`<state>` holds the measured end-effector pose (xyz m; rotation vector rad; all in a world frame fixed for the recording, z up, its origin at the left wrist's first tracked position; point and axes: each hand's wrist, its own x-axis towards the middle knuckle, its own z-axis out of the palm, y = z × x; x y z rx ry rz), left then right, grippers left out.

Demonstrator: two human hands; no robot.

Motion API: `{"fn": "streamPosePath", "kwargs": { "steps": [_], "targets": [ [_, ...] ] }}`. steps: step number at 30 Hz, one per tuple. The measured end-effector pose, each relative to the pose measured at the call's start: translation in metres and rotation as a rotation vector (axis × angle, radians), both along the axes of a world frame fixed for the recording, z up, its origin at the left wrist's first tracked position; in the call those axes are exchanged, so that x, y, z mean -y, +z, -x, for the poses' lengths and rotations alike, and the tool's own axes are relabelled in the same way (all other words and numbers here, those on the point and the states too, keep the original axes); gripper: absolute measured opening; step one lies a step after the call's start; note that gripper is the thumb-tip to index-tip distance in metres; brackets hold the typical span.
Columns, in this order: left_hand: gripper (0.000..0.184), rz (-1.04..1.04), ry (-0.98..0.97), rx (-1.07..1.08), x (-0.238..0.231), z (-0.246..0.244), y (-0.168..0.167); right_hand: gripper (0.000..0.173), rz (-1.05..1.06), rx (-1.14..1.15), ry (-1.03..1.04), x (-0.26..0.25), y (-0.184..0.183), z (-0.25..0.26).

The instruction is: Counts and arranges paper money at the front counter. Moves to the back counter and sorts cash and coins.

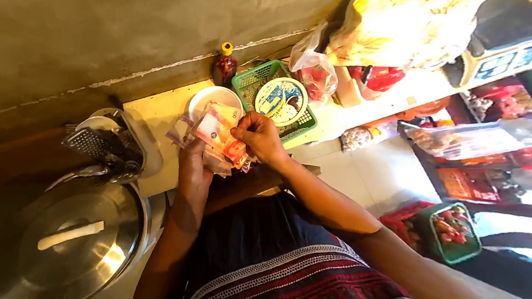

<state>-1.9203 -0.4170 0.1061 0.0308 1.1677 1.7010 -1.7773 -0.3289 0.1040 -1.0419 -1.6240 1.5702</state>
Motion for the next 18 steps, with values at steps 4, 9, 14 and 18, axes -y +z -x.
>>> {"fn": "streamPosePath", "kwargs": {
  "steps": [4,9,14,18],
  "targets": [
    [0.022,0.017,-0.112,0.053,-0.010,-0.040,0.024,0.016,0.047,0.010,-0.022,-0.015,0.008,-0.058],
    [0.023,-0.020,-0.292,-0.221,-0.037,-0.116,0.021,0.016,0.131,-0.134,-0.173,-0.027,0.002,-0.150],
    [0.029,-0.079,-0.308,-0.396,-0.073,-0.220,0.014,0.014,0.145,-0.189,-0.291,-0.026,0.003,-0.246],
    [0.035,-0.009,-0.314,-0.361,-0.093,-0.299,0.000,0.013,0.072,-0.158,-0.364,-0.020,-0.003,-0.316]
  ]
}}
